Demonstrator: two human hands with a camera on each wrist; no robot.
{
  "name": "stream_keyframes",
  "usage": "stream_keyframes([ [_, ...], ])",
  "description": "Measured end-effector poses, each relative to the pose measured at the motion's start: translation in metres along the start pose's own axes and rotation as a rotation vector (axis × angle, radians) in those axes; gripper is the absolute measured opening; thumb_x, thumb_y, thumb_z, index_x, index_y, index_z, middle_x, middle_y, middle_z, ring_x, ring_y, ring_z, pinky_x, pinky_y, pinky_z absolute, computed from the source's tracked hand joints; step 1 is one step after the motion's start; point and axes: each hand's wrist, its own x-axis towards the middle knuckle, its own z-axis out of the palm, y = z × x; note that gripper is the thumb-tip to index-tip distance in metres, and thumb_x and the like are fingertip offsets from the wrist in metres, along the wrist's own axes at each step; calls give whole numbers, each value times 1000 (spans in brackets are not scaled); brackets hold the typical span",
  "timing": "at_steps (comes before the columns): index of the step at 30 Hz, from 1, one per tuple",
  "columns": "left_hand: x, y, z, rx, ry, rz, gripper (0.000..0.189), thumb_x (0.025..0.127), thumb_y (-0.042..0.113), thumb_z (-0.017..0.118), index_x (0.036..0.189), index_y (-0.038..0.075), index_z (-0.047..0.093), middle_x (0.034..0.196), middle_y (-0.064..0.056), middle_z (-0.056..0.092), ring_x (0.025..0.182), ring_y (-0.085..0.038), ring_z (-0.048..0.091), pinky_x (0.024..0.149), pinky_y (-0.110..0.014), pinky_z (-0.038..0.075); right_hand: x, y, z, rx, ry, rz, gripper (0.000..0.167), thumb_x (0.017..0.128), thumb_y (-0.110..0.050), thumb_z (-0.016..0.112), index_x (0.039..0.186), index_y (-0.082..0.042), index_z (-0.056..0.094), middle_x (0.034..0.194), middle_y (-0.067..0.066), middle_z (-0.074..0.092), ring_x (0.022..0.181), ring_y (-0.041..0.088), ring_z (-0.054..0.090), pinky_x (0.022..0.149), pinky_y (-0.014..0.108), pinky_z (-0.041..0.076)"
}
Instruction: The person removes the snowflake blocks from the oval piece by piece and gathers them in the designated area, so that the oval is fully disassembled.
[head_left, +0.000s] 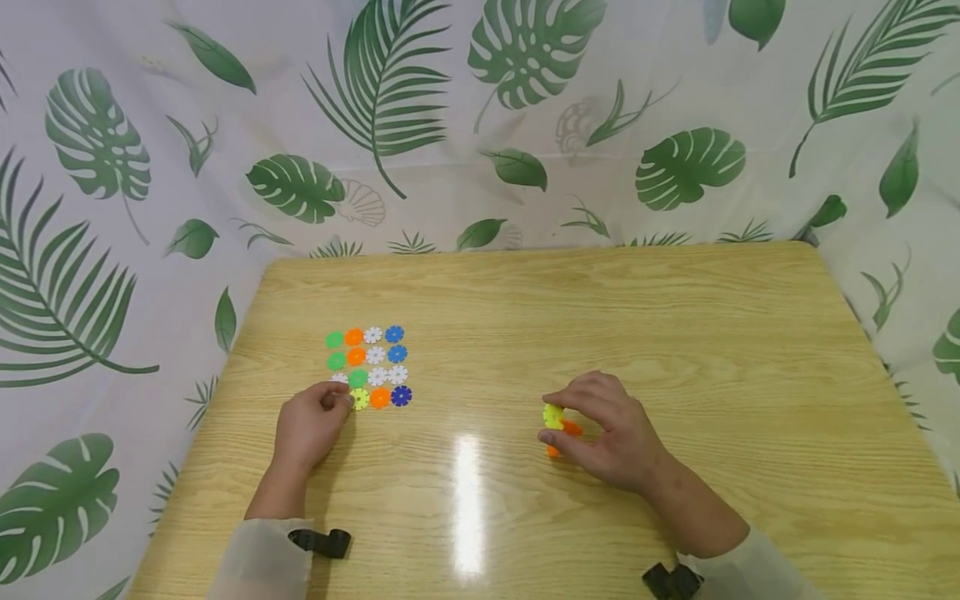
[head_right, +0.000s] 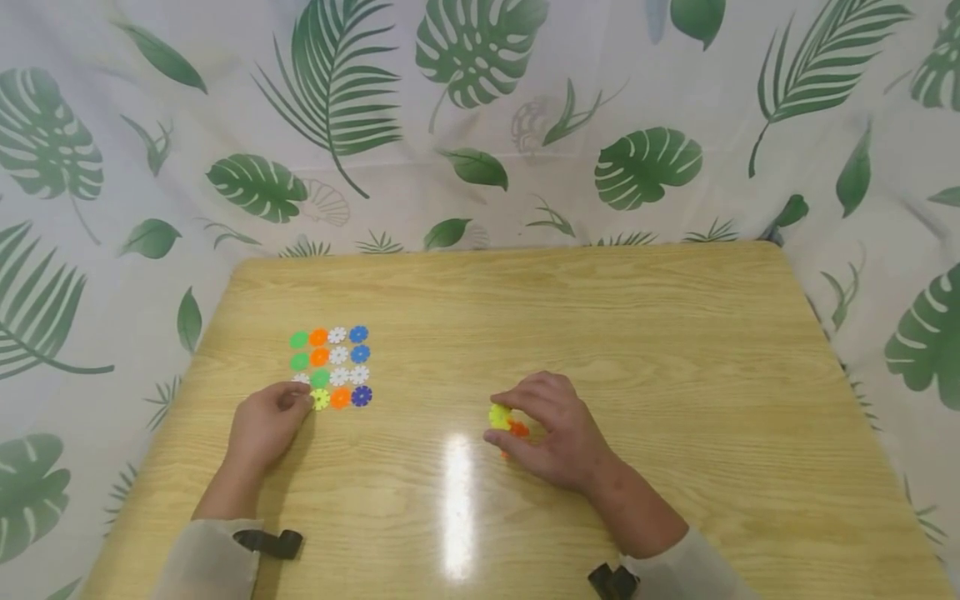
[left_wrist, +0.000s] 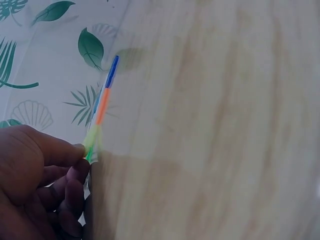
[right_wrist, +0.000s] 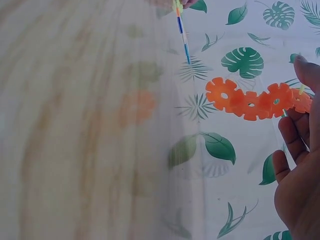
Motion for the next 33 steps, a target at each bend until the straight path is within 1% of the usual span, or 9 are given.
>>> stream_keyframes([
  [6,0,1,0,23,-2,-2,28,99,23,66,120,7,75,96,-7,74,78,-21,63,71,-34,48,-1,1,-1,-5,3,-9,35,91,-38,82,113,-11,78,101,-2,75,96,22,64,95,33,45],
  [9,0,2,1,20,1,-1,28,99,23,65,120,7,75,97,-7,74,79,-22,63,72,-35,49,-1,0,-2,-10,-3,-1,36,91,-39,81,114,-11,77,101,-2,75,97,22,64,95,34,45],
  [12,-2,1,1,11,6,3,28,100,23,64,121,7,74,99,-8,74,82,-22,64,75,-37,50,-1,0,-2,-9,-7,3,36,90,-37,83,114,-12,77,101,-2,75,98,22,64,95,35,44],
  [17,-5,1,5,-28,56,15,25,100,23,64,117,8,75,98,-8,74,82,-23,64,75,-37,50,1,-1,-3,-4,-24,8,35,86,-31,87,114,-12,77,102,-3,75,97,22,64,96,36,44],
  [22,-11,7,13,-102,110,42,21,101,24,66,111,10,77,95,-6,74,81,-21,64,72,-34,51,1,-2,-6,-8,-53,32,33,88,-35,86,113,-14,79,101,-5,75,97,19,63,97,37,43],
  [25,-14,15,17,-180,152,86,17,101,21,69,109,9,78,95,-4,74,83,-20,65,72,-30,52,2,-2,-7,-8,-60,26,34,90,-37,84,113,-13,79,100,-6,74,95,18,63,95,38,43],
  [28,-19,25,21,-271,176,166,13,99,16,71,107,8,78,96,-3,75,83,-19,65,69,-26,51,4,-2,-7,-10,-56,4,36,91,-39,82,115,-12,79,99,-6,73,94,17,62,93,38,44],
  [30,-22,34,25,-317,167,217,12,98,13,72,106,7,79,96,-3,76,82,-18,66,67,-25,51,5,-2,-6,-12,-51,-8,36,91,-39,81,115,-12,79,98,-6,72,93,17,62,92,38,44],
  [33,-28,50,30,-365,127,274,10,97,11,73,105,6,79,95,-1,76,80,-17,66,66,-24,52,5,-2,-6,-8,-43,-19,37,91,-40,81,115,-12,79,98,-6,72,93,17,62,92,37,44],
])
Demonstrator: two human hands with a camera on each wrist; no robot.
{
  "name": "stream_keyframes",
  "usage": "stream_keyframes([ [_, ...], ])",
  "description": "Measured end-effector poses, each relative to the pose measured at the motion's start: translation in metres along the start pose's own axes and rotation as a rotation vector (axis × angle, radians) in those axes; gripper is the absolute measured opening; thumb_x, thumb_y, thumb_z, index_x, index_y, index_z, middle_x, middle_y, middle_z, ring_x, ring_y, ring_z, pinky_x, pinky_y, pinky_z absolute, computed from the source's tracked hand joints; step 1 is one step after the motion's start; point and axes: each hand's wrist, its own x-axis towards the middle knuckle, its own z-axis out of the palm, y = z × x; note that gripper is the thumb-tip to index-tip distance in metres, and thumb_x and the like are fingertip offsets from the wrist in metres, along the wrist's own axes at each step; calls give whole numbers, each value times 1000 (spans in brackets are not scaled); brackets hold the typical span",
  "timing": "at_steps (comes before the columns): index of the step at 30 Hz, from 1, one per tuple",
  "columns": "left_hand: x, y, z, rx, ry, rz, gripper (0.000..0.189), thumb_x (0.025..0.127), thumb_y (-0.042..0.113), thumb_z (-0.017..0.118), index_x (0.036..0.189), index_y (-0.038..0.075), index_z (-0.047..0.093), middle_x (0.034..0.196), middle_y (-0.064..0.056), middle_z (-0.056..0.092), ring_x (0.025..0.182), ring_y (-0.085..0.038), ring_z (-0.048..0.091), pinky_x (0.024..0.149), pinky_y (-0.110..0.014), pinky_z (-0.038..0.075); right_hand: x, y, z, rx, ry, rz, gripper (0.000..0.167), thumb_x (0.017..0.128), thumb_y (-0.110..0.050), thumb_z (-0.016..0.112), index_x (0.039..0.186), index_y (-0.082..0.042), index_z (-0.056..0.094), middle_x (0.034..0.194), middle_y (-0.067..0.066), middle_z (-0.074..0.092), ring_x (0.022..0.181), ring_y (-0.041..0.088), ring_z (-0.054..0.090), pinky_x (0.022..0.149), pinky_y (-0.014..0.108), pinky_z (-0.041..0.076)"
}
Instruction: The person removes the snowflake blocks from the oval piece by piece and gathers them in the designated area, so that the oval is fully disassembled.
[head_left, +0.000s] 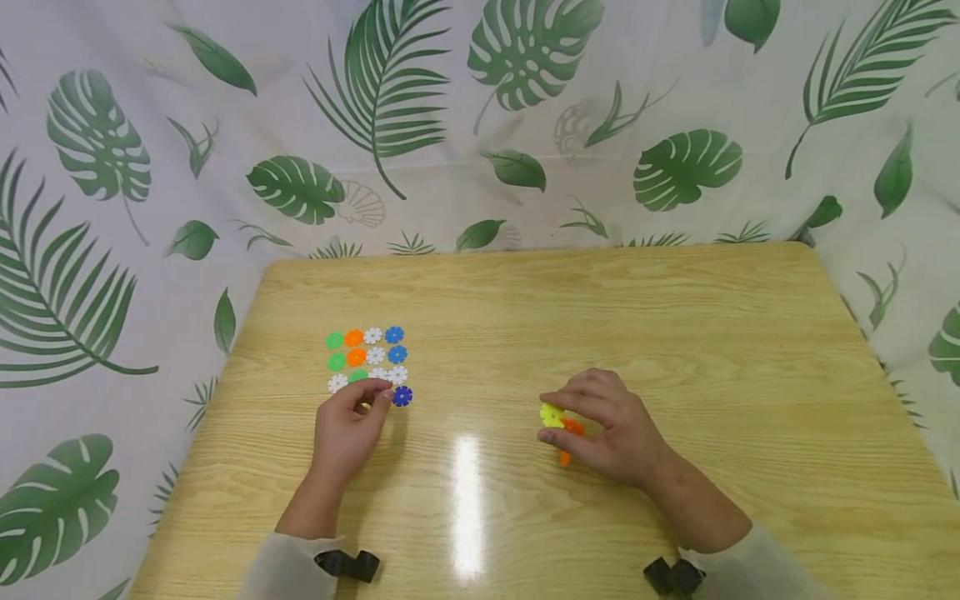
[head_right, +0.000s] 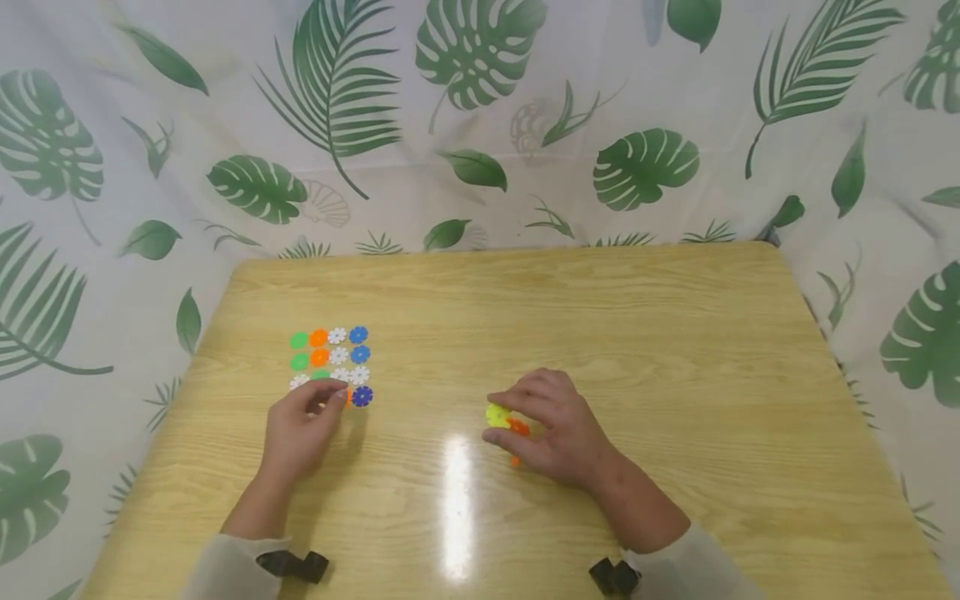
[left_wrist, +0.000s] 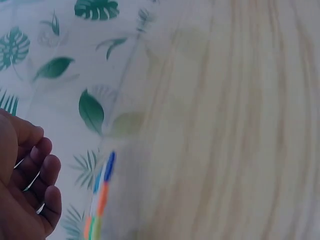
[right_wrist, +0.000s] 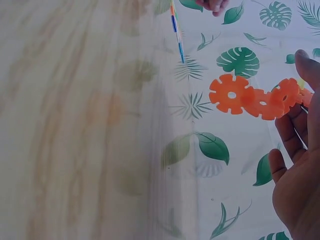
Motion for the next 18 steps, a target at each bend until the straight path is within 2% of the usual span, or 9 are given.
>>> stream_keyframes([
  [2,-2,10,8,-39,-34,32,11,98,11,73,105,5,79,95,1,77,81,-16,66,69,-25,53,0,0,1,7,4,-4,37,91,-40,82,115,-12,79,99,-6,72,93,17,62,92,36,44],
  [8,-11,44,31,-160,-157,101,8,99,15,73,103,11,79,97,4,75,88,-16,66,78,-35,54,1,-1,3,25,-1,-5,39,88,-37,85,117,-11,79,98,-6,71,93,16,61,89,35,44],
  [13,-15,62,48,-200,-254,105,8,100,18,72,102,14,79,95,7,75,88,-15,67,79,-35,55,2,-4,5,20,-15,-4,40,88,-37,85,117,-10,79,98,-6,71,93,17,61,89,36,44],
  [18,-18,75,60,-219,-347,79,17,101,23,71,103,9,80,93,8,75,85,-14,67,79,-34,54,2,-4,5,9,-33,-1,41,89,-41,83,117,-11,79,99,-7,70,95,16,61,90,36,43],
])
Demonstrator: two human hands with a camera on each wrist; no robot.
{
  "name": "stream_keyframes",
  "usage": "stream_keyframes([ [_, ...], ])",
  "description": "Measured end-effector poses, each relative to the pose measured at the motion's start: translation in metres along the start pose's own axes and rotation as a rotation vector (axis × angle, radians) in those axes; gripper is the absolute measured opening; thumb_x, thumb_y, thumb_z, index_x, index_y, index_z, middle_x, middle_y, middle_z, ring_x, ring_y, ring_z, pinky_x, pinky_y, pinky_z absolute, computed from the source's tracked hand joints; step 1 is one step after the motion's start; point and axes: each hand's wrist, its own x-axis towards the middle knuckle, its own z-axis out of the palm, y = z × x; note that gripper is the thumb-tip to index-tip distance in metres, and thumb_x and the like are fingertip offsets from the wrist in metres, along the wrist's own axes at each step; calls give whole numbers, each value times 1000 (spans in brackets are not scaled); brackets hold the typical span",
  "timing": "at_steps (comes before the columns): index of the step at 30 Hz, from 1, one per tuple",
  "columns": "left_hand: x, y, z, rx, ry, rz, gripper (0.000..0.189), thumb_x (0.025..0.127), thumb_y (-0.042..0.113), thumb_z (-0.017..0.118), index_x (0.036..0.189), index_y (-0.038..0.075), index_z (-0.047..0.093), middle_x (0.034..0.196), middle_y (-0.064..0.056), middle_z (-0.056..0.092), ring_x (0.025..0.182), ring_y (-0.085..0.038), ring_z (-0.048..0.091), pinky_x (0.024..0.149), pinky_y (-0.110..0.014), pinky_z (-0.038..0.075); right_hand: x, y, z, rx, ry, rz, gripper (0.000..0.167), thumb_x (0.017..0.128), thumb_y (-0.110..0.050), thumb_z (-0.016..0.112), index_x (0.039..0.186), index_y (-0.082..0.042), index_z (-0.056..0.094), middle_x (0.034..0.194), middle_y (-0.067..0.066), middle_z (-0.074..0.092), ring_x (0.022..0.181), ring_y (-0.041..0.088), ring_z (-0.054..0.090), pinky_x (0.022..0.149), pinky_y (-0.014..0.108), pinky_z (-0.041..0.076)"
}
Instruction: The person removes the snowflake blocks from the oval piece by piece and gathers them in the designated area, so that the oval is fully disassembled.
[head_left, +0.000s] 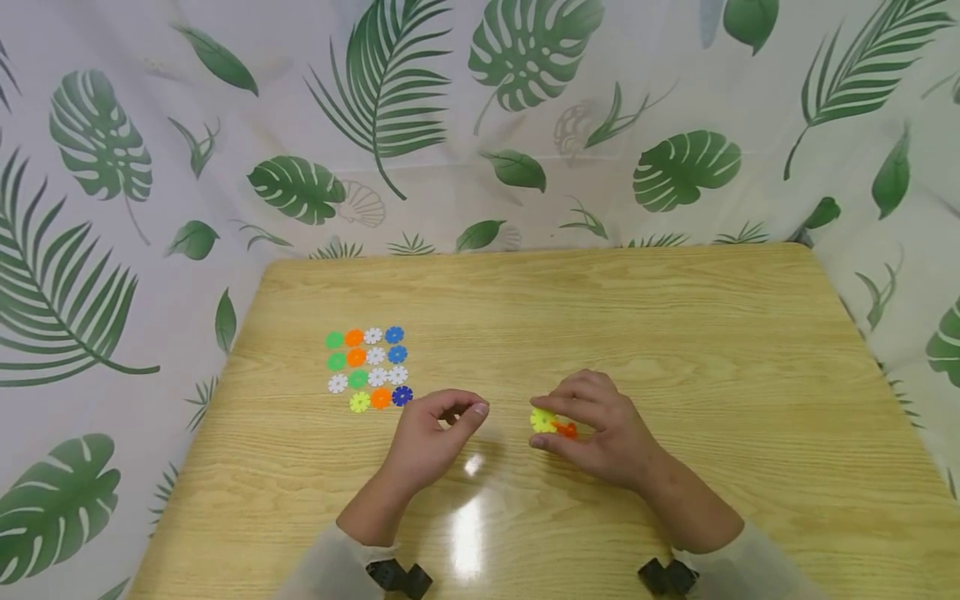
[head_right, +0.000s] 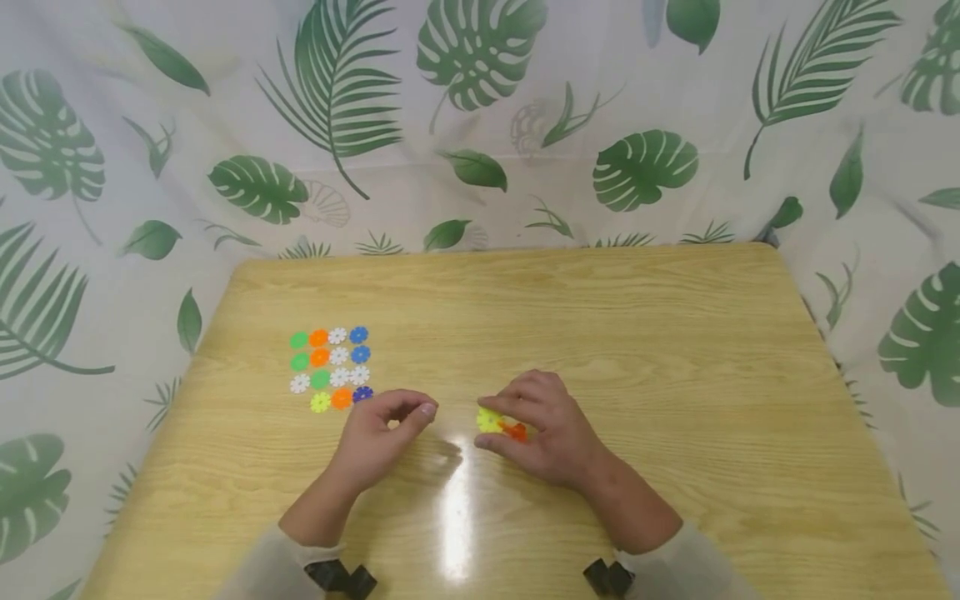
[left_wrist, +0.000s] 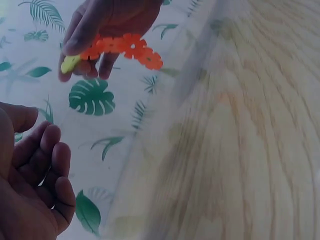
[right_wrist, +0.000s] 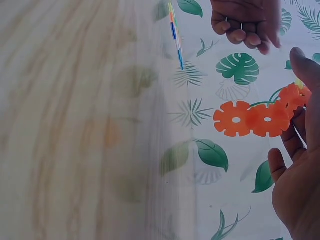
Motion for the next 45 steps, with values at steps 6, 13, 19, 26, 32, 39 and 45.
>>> stream_keyframes([
  [6,5,12,15,-36,-140,-53,20,100,32,71,102,16,82,89,8,75,76,-13,62,67,-29,51,2,-1,3,3,7,-41,41,91,-43,80,116,-10,79,100,-6,70,96,18,61,91,38,43],
  [13,7,17,28,-74,-199,-62,16,99,28,72,100,17,83,84,7,73,64,-8,52,56,-22,43,4,-3,7,-1,16,-90,40,92,-42,80,113,-8,79,99,-4,70,94,20,60,91,41,41],
  [19,8,18,30,-52,-189,-42,14,99,25,71,98,16,82,81,9,71,65,-16,53,56,-22,43,-1,-3,0,27,-99,61,47,87,-39,86,124,-13,74,108,-7,71,105,18,60,97,42,40],
  [26,8,17,25,-23,-171,44,12,100,23,71,100,16,81,84,8,71,69,-18,55,60,-25,44,-8,1,-5,189,-234,182,30,86,-13,86,112,-19,74,113,-7,69,110,18,61,93,38,50],
  [32,7,14,24,27,-151,133,13,101,24,71,101,15,81,88,10,72,73,-11,57,65,-28,49,-9,1,-6,272,-239,219,24,89,-9,83,109,-20,75,109,-5,68,107,18,60,88,34,53],
  [39,4,7,27,64,-115,227,9,99,18,73,97,15,81,87,12,72,73,-8,59,68,-27,50,-9,2,-5,269,-225,195,26,86,-8,85,110,-18,78,107,-6,70,105,19,60,86,33,53],
  [45,5,5,21,47,-69,270,10,99,14,72,96,13,81,85,5,73,73,-9,60,69,-29,52,-12,5,-7,264,-224,174,30,85,-7,86,113,-17,78,107,-5,71,106,20,60,88,32,52],
])
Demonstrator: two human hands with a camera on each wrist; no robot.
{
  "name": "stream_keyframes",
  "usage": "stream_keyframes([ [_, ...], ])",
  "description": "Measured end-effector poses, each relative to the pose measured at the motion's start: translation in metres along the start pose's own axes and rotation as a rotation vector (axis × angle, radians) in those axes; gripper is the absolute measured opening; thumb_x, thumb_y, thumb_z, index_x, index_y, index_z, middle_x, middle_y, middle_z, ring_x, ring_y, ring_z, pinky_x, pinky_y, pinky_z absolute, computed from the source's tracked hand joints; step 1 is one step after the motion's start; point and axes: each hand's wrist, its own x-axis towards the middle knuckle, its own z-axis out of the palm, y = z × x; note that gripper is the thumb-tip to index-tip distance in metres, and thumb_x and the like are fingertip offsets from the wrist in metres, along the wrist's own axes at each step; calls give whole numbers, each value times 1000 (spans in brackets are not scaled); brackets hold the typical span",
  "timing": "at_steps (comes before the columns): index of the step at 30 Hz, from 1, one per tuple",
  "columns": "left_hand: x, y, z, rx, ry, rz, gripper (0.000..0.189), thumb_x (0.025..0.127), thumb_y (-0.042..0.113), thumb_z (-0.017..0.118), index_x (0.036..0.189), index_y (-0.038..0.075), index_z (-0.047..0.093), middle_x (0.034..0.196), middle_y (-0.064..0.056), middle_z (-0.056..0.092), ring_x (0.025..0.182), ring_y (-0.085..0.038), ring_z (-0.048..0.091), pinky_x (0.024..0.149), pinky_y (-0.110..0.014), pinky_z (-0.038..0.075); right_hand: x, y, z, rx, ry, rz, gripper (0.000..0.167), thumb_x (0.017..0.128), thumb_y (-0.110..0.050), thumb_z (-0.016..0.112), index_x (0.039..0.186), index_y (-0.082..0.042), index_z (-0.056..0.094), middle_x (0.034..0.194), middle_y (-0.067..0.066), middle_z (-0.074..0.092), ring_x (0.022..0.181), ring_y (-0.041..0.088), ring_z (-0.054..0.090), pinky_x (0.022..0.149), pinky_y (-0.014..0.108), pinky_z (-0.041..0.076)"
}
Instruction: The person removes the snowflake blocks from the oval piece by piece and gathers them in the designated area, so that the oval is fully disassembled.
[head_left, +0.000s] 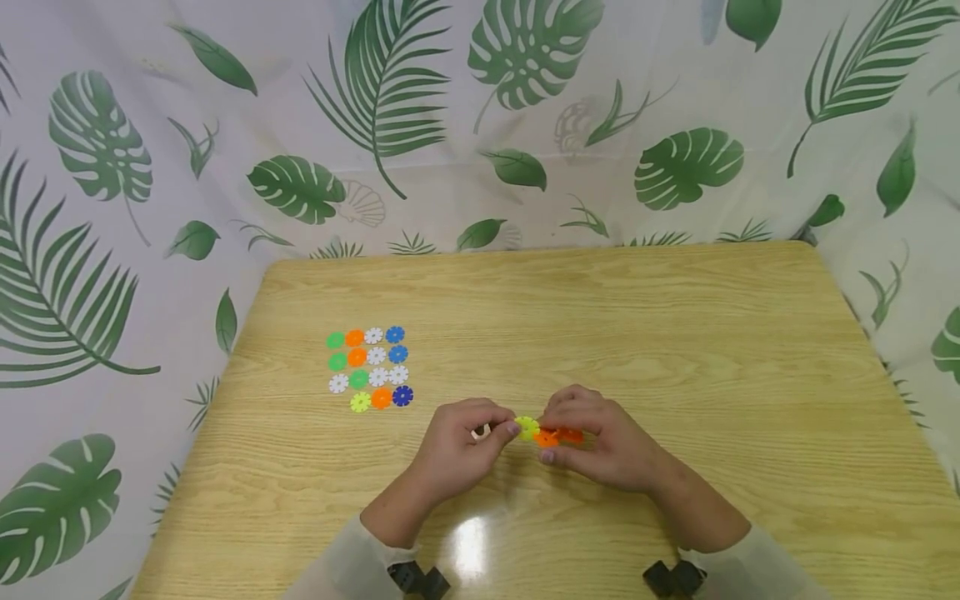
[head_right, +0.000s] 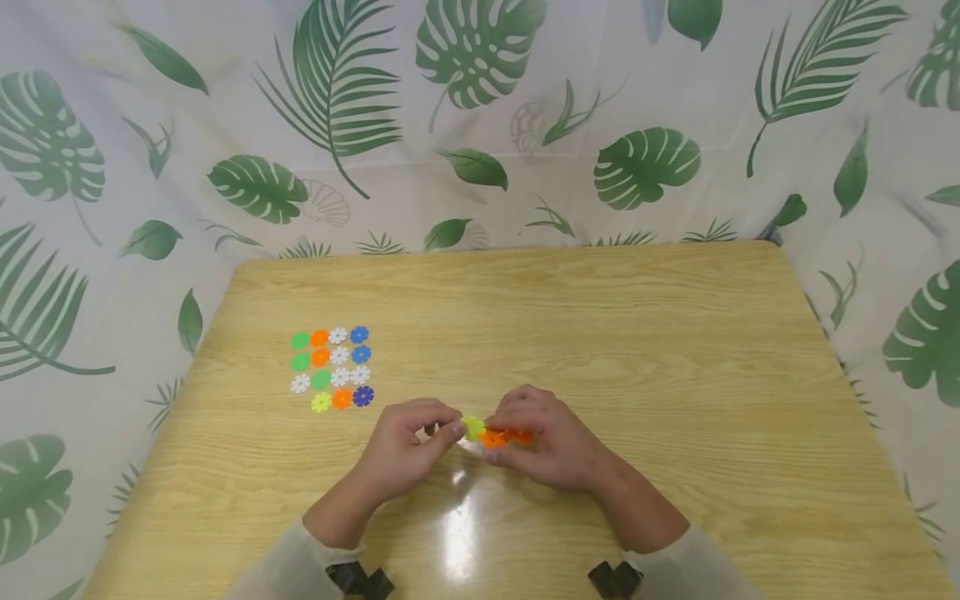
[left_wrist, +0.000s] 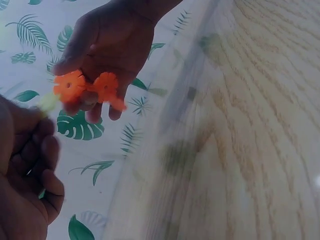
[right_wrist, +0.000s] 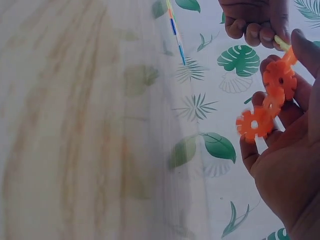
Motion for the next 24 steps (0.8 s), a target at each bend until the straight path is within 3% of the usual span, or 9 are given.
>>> stream_keyframes([
  [5,-1,-2,-29,-10,112,-46,10,100,11,70,97,12,80,86,0,74,74,-14,61,70,-32,54,-9,5,-11,7,43,39,37,82,1,85,115,-15,78,107,-4,72,105,20,59,84,30,53],
  [8,-4,-4,-42,5,122,-123,10,100,14,71,99,12,80,90,0,75,76,-17,64,72,-33,55,-12,7,-15,-2,57,55,39,82,1,85,116,-15,77,108,-4,72,105,19,59,80,30,53],
  [13,-14,-9,-49,2,151,-265,9,99,21,74,99,15,81,88,-1,77,81,-27,71,74,-34,57,-9,4,-11,-15,62,49,38,82,-3,86,117,-16,77,108,-5,72,105,18,59,78,31,52],
  [19,-24,-17,-61,-43,201,-346,8,95,24,79,94,15,81,84,0,75,82,-40,70,70,-30,57,-7,2,-10,-61,74,33,38,81,-7,88,116,-18,78,107,-7,72,104,17,60,78,31,52],
  [24,-32,-22,-74,-50,242,-401,9,94,21,80,95,12,79,86,-4,75,82,-31,72,72,-29,58,-6,3,-9,-93,64,37,36,82,-11,89,116,-18,78,105,-9,71,103,15,58,79,32,50],
])
